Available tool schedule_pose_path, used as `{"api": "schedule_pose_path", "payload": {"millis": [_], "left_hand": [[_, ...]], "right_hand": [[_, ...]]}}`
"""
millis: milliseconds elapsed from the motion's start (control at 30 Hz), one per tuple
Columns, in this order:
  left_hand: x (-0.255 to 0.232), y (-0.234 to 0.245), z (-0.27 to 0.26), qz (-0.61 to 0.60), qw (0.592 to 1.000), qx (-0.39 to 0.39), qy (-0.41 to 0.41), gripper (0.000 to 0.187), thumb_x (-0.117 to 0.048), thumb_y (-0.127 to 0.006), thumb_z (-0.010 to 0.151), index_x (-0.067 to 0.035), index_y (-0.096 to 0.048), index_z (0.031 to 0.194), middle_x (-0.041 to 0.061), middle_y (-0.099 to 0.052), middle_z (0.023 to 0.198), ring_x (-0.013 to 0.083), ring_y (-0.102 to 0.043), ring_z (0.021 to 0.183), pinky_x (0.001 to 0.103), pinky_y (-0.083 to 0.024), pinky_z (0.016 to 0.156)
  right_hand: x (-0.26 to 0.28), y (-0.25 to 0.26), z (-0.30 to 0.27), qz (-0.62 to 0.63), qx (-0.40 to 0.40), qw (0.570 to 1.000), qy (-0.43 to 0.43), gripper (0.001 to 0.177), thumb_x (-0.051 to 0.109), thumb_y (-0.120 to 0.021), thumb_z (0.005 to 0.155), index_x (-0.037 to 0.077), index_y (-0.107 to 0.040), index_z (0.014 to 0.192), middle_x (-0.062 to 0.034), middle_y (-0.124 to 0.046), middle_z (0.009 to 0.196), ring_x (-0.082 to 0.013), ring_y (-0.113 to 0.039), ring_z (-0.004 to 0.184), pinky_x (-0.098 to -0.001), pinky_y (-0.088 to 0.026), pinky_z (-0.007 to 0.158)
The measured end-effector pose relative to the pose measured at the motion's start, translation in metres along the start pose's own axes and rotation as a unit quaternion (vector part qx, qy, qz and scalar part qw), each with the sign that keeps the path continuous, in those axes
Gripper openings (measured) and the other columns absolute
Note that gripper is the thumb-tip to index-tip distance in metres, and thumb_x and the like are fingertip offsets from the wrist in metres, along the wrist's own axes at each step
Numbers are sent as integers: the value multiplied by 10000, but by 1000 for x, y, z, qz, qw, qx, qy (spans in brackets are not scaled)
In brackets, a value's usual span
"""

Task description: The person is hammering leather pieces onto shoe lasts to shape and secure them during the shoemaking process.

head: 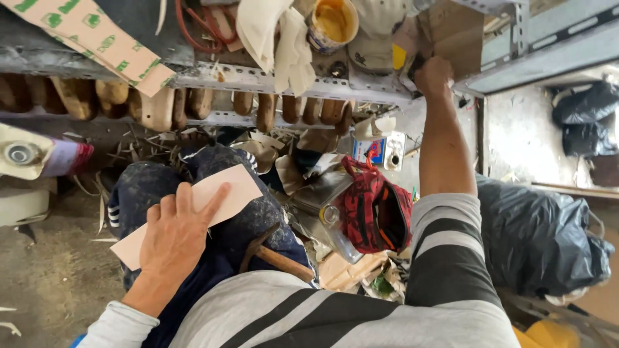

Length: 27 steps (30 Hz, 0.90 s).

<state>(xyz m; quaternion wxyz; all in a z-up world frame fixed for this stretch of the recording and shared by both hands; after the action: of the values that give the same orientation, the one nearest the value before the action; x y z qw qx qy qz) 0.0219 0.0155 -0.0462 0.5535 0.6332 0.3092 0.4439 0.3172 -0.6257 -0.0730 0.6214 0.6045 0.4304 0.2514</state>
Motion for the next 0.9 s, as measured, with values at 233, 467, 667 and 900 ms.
{"api": "schedule_pose_path", "payload": {"millis": [233,467,667,900], "left_hand": [[-7,-6,2,-94,991,-91,39,759,-181,-475,893,-503,-368,1572,105,-528,1125,275,-603,844,404,-485,774],[-9,-4,5,-88,992,-83,34,815,-167,-508,878,-488,-304,1599,114,-509,1141,258,-563,830,390,-452,758],[-7,5,7,-91,993,-69,27,833,-191,-545,867,-465,-295,1612,98,-496,1136,246,-559,834,382,-452,765],[-8,2,8,-97,991,-88,21,837,-175,-529,873,-453,-282,1623,122,-502,1138,261,-553,824,393,-443,743]], "right_hand": [[7,0,11,15,65,997,30,408,223,-686,879,-53,-747,1173,-278,-732,1178,-443,-660,1165,-567,-540,941],[15,12,-1,65,61,995,-44,468,166,-665,821,-79,-707,1217,-314,-704,1183,-470,-650,1149,-558,-530,914],[-5,-3,20,107,37,993,-39,374,180,-726,887,-70,-735,1165,-285,-731,1048,-429,-713,1013,-541,-586,806],[3,-5,15,14,22,1000,-10,389,194,-626,963,-112,-732,1177,-293,-735,1111,-440,-691,1086,-511,-577,866]]}}
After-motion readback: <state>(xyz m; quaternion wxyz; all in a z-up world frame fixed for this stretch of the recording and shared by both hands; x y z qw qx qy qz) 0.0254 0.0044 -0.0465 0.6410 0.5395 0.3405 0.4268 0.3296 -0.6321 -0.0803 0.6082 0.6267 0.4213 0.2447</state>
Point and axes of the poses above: each hand's wrist, its own z-axis towards the middle knuckle, its own y-axis out of the back of the hand, x = y × z, the point moved 1 cm from there along z, towards the middle knuckle
